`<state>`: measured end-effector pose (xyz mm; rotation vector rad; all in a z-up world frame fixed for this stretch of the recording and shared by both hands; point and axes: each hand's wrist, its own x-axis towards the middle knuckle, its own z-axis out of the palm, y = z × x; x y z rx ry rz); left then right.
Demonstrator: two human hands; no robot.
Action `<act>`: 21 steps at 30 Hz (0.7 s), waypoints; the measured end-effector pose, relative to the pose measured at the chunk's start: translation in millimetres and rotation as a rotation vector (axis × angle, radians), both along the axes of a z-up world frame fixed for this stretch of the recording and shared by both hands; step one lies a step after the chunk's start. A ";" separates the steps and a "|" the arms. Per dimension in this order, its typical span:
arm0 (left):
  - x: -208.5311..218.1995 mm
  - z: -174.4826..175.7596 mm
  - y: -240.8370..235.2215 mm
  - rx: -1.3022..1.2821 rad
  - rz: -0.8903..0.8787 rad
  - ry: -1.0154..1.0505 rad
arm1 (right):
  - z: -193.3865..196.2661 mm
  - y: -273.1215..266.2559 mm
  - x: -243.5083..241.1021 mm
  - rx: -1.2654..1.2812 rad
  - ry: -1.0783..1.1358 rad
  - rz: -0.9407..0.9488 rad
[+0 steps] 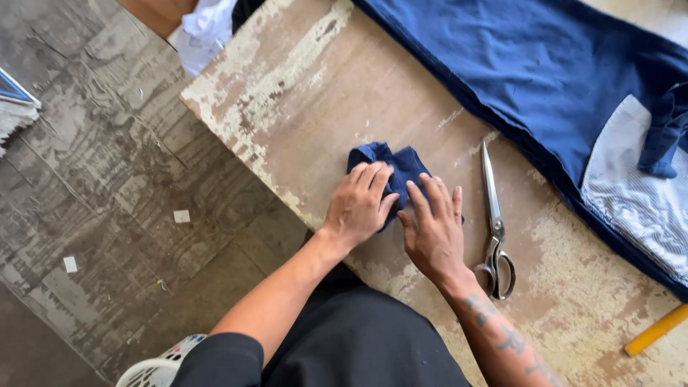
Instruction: Cutting strips of fabric from a pair of blue trousers using scissors on a workbench.
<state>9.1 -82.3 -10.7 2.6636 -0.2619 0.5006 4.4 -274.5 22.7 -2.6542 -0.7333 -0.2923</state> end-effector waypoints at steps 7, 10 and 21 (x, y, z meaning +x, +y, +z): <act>-5.1 37.2 25.5 0.159 -0.060 0.370 | 41.6 -79.5 -24.3 -0.114 0.129 -0.056; 10.3 48.7 22.4 0.136 -0.054 0.315 | 47.0 -121.6 -52.6 -0.048 0.389 -0.421; 9.4 23.1 31.3 0.264 -0.041 0.379 | 95.3 -114.3 -48.7 0.153 1.153 -0.779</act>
